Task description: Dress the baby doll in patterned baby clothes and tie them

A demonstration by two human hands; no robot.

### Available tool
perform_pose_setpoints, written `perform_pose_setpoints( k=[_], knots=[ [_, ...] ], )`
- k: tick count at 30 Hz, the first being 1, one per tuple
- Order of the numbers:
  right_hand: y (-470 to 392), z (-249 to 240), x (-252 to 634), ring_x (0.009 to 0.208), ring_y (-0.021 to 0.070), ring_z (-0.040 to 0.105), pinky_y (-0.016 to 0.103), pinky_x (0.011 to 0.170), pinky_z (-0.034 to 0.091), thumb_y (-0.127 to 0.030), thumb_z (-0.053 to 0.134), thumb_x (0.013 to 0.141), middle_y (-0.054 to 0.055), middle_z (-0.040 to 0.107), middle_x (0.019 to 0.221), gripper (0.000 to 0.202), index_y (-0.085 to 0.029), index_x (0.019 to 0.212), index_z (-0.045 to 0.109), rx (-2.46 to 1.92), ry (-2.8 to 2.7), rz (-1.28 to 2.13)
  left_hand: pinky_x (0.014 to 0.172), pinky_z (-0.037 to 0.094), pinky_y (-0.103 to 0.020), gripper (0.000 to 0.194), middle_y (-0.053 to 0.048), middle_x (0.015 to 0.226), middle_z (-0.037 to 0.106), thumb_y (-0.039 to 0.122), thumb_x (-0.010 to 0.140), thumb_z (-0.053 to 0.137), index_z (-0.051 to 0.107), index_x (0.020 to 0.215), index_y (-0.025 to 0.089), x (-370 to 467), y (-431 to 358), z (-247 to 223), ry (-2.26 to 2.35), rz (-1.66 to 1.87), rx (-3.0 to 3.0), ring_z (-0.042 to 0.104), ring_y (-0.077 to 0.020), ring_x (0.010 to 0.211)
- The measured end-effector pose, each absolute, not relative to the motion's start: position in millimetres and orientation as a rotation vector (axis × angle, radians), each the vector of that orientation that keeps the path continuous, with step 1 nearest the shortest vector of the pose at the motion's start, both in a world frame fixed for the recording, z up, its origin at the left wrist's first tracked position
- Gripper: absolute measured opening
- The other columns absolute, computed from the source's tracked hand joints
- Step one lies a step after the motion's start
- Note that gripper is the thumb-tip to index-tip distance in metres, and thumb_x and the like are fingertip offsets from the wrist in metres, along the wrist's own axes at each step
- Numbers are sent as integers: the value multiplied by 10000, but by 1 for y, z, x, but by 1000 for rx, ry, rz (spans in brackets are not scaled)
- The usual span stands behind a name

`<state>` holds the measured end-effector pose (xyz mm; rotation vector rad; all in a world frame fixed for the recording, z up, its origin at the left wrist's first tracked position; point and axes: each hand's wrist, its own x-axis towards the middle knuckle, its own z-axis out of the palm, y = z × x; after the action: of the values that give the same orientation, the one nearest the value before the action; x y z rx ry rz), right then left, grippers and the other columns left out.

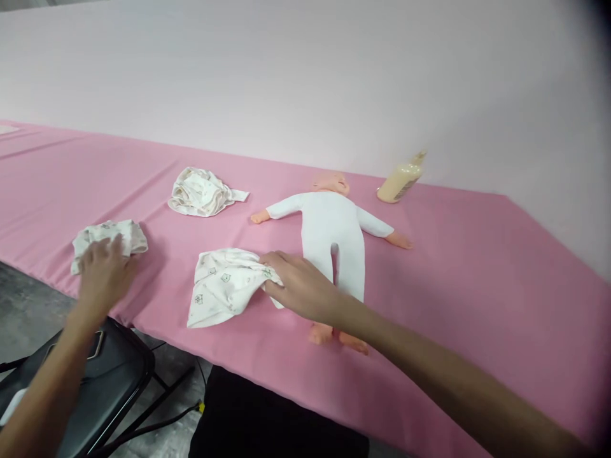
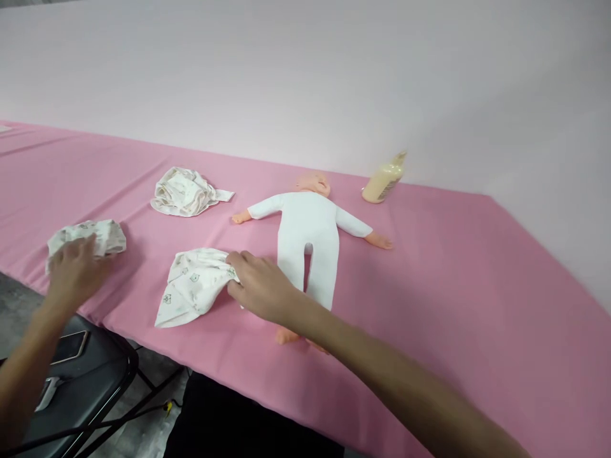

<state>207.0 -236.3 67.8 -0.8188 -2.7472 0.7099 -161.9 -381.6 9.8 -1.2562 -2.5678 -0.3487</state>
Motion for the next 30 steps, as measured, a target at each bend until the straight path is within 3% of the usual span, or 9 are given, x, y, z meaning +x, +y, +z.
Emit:
perform_pose_setpoints(
  k=[3,6,8,10,12,14,21,30],
  knots=[
    [-245,65,225,909,209,619,311,738,426,-247,457,920,71,675,1084,306,-198,1193,587,-898,-2544,1021,1155,330,-474,628,-98,1561,344,515,934,431,339,1504,269,-76,-383,5,-2418,-625,-1788,319,-308,1441],
    [-246,66,234,826,185,616,292,687,427,-308,476,926,34,682,935,216,-215,1051,626,-939,-2342,1234,1044,456,-418,715,-78,1494,444,550,876,567,292,1510,365,-12,-380,6,-2356,-775,-2138,446,-287,1356],
    [-244,67,238,735,169,580,285,633,408,-367,477,931,17,642,812,210,-206,907,610,-982,-2228,1289,936,497,-408,556,-103,1340,571,492,909,553,426,1425,327,8,-373,8,-2269,-857,-2225,566,-281,1194],
    [-240,69,243,609,135,470,278,576,357,-418,475,933,-21,510,647,302,-205,720,501,-1025,-2157,1276,786,502,-347,293,-92,1062,661,388,975,461,585,1197,243,14,-363,11,-2166,-946,-2250,629,-224,933],
    [-236,72,248,544,108,327,275,547,298,-453,471,938,-51,330,566,416,-212,628,335,-1031,-2138,1228,651,451,-278,244,-42,790,618,321,999,408,600,922,191,14,-353,19,-2138,-1044,-2208,568,-156,697],
    [-232,77,253,538,101,250,275,535,261,-483,470,943,-55,238,569,473,-210,625,250,-1013,-2130,1193,565,394,-245,292,-4,648,531,339,992,433,532,764,186,15,-345,34,-2212,-1165,-2097,484,-121,580],
    [-224,103,269,572,106,309,275,524,268,-542,504,929,-27,339,637,496,-199,620,323,-934,-2028,1131,467,307,-231,364,4,608,467,448,949,499,515,692,191,24,-318,101,-2283,-1690,-1949,402,-111,530],
    [-224,129,294,522,99,255,275,466,205,-516,574,899,-32,276,572,514,-201,573,331,-968,-1792,1103,659,425,-290,425,-22,684,533,462,938,505,510,615,185,31,-263,133,-2094,-1490,-2329,501,-158,696]
  ],
)
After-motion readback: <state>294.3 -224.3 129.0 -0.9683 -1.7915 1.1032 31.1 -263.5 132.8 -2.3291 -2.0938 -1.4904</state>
